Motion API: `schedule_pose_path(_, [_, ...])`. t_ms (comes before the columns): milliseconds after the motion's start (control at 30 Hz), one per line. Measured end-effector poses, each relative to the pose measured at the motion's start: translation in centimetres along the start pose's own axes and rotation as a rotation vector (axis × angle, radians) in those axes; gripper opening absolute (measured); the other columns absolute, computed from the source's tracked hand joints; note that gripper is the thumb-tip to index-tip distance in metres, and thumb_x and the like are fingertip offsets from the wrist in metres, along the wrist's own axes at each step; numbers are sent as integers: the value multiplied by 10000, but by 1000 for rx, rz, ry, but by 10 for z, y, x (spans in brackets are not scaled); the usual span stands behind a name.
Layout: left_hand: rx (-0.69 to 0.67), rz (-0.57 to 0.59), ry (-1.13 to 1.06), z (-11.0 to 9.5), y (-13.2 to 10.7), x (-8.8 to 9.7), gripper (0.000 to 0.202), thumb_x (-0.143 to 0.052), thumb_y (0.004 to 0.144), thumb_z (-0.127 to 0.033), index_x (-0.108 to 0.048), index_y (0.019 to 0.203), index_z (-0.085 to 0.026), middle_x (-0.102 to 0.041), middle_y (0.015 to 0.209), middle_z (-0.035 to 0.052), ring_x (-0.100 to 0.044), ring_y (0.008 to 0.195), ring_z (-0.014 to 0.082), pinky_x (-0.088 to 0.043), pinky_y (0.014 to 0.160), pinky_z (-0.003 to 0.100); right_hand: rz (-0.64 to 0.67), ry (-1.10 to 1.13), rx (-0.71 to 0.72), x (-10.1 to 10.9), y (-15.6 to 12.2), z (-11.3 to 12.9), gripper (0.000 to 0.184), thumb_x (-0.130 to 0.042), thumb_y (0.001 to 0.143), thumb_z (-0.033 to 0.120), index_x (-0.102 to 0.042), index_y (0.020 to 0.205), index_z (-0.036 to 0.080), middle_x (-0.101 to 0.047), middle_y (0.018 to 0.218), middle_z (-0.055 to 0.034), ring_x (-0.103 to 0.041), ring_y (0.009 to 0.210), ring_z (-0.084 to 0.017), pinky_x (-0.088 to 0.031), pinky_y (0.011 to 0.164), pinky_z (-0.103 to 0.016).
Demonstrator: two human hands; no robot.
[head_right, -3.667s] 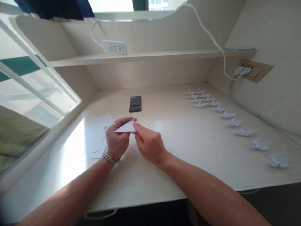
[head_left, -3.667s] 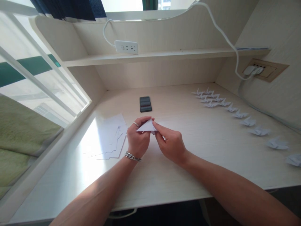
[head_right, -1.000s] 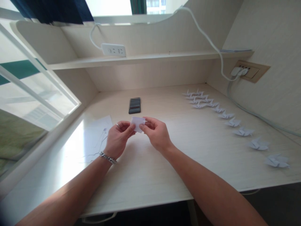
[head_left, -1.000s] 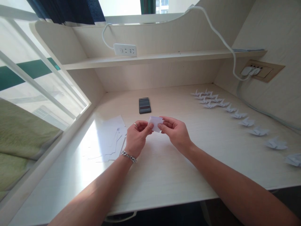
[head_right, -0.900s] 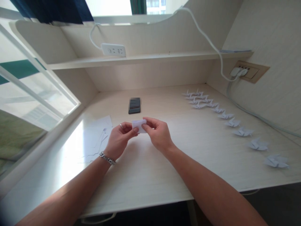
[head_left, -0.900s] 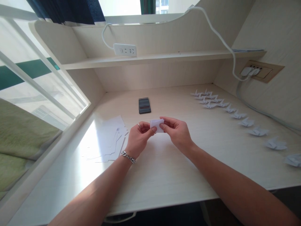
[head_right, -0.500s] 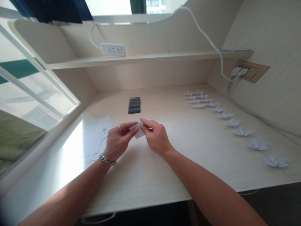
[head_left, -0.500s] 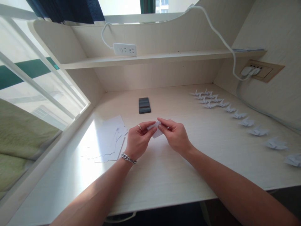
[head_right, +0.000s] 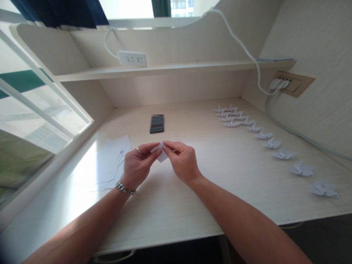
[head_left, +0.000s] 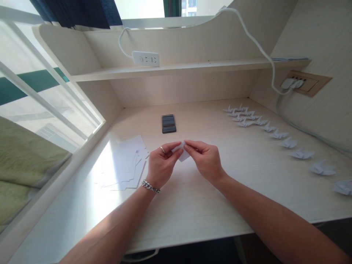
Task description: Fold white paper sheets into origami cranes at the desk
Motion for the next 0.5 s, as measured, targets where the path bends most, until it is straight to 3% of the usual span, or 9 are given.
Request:
schedule_pose_path(133, [-10, 22, -30, -1, -1, -3, 242, -770, 749, -281, -763, 968, -176, -763, 886, 67, -679, 775, 172, -563, 691, 281, -11, 7, 23, 1, 0, 1, 197, -708, 794, 282, -776, 972, 230, -761, 991, -55, -705, 909, -219, -571, 810, -347])
schedule_pose_path(333, [-6, 37, -97, -3, 0, -5, 210, -787, 728, -247, -747, 909, -148, -760, 864, 65, -688, 762, 161, -564, 682, 259, -7, 82, -92, 0, 2, -14, 205, -765, 733, 304, -781, 917, 216, -773, 894, -56, -718, 787, -216, -591, 713, -337])
schedule_pose_path(500, [5, 60, -110, -2, 1, -6, 191, -787, 726, -235, -735, 883, -140, -755, 851, 64, -684, 760, 153, -554, 686, 250, 17, 105, -69, -1, 3, -11, 138, -769, 730, 271, -788, 864, 244, -771, 870, -34, -717, 811, -208, -589, 743, -333])
Point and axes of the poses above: each hand's wrist, its own y-axis towards the middle knuckle, its own x-axis out of the back of the hand, z = x × y, the point moved 10 cm from there along y, towards the middle knuckle
